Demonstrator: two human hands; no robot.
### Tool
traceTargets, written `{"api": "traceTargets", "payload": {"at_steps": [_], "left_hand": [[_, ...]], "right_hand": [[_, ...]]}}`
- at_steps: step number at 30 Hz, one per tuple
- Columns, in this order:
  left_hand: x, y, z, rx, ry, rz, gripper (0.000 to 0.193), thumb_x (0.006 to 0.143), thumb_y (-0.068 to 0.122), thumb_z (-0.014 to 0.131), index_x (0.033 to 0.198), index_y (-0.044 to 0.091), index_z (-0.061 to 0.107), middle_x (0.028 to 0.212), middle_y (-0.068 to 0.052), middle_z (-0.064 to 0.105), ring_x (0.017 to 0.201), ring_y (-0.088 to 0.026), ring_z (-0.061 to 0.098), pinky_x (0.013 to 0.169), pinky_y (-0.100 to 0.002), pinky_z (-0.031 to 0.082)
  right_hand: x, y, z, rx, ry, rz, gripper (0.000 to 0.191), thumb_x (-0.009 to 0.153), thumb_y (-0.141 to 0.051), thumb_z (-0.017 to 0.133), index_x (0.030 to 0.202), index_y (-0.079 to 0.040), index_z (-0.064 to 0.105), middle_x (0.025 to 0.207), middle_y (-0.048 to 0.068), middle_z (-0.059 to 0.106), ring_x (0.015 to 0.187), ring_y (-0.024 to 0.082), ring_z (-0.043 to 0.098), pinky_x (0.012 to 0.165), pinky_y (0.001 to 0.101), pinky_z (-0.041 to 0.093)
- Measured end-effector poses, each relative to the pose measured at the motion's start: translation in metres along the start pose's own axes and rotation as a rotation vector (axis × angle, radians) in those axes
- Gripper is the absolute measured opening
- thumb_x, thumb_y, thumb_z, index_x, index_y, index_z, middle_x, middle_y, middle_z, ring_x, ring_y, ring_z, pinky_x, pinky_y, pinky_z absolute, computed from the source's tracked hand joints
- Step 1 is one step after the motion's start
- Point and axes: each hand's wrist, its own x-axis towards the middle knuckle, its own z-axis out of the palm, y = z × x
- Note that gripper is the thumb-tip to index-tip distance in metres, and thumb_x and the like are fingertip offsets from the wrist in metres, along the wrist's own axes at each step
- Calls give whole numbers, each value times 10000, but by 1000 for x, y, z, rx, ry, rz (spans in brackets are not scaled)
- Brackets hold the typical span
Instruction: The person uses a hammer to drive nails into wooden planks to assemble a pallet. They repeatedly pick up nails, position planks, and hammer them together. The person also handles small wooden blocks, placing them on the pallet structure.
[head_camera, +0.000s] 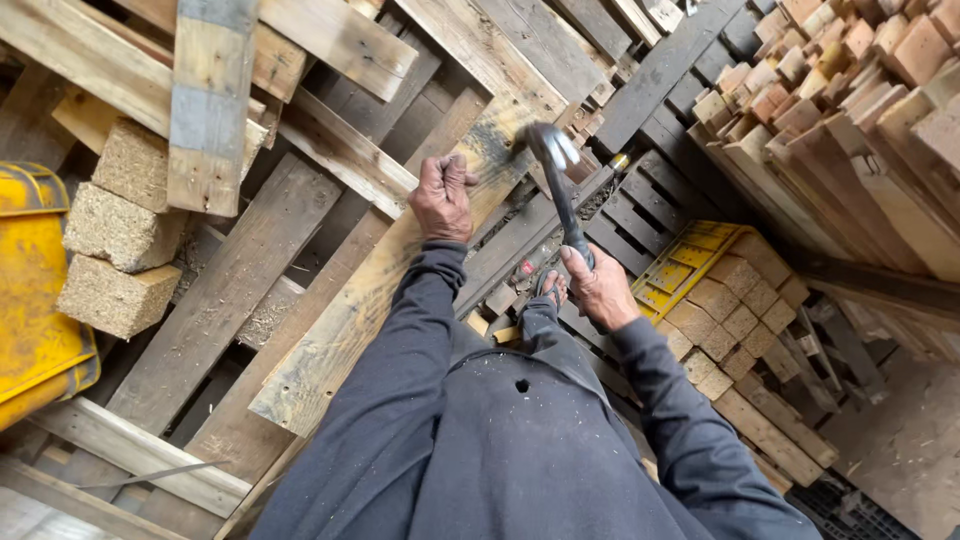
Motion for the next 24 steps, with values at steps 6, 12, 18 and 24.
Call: {"api": "traceTargets", "payload": {"at_steps": [6, 12, 18, 24], "left_hand": [[10, -1, -5, 177, -1, 25, 432, 976, 356, 783, 838, -21, 623, 709, -95, 514, 716, -190, 460, 667, -355, 476], [25, 9, -6, 12, -44, -93, 366, 961, 366, 757, 827, 26, 728, 791, -13, 608, 749, -119, 535, 692, -312, 515], [46, 13, 10, -93, -142, -108, 253, 916, 294, 741, 1072, 99, 784, 890, -3, 773, 814, -87, 710, 739, -268, 597], [59, 10, 28, 63, -120, 111, 175, 914, 214, 787, 1049, 103, 802, 892, -43, 788, 763, -119, 699, 683, -277, 607]], "right_hand": [[-34, -2, -14, 94, -66, -60, 336, 1001, -380, 634, 994, -43, 634, 689, -45, 621, 517, 33, 476, 450, 221, 392], [-36, -1, 2, 42, -8, -103, 345, 989, -393, 654, 955, -55, 594, 633, -24, 563, 499, 48, 493, 442, 234, 413], [-20, 6, 8, 123, -47, 59, 310, 977, -363, 660, 962, -56, 620, 616, -23, 546, 464, 52, 460, 415, 242, 379], [-39, 20, 15, 207, -14, -76, 310, 986, -378, 641, 1023, -71, 629, 620, -45, 548, 464, 33, 467, 411, 219, 383]]}}
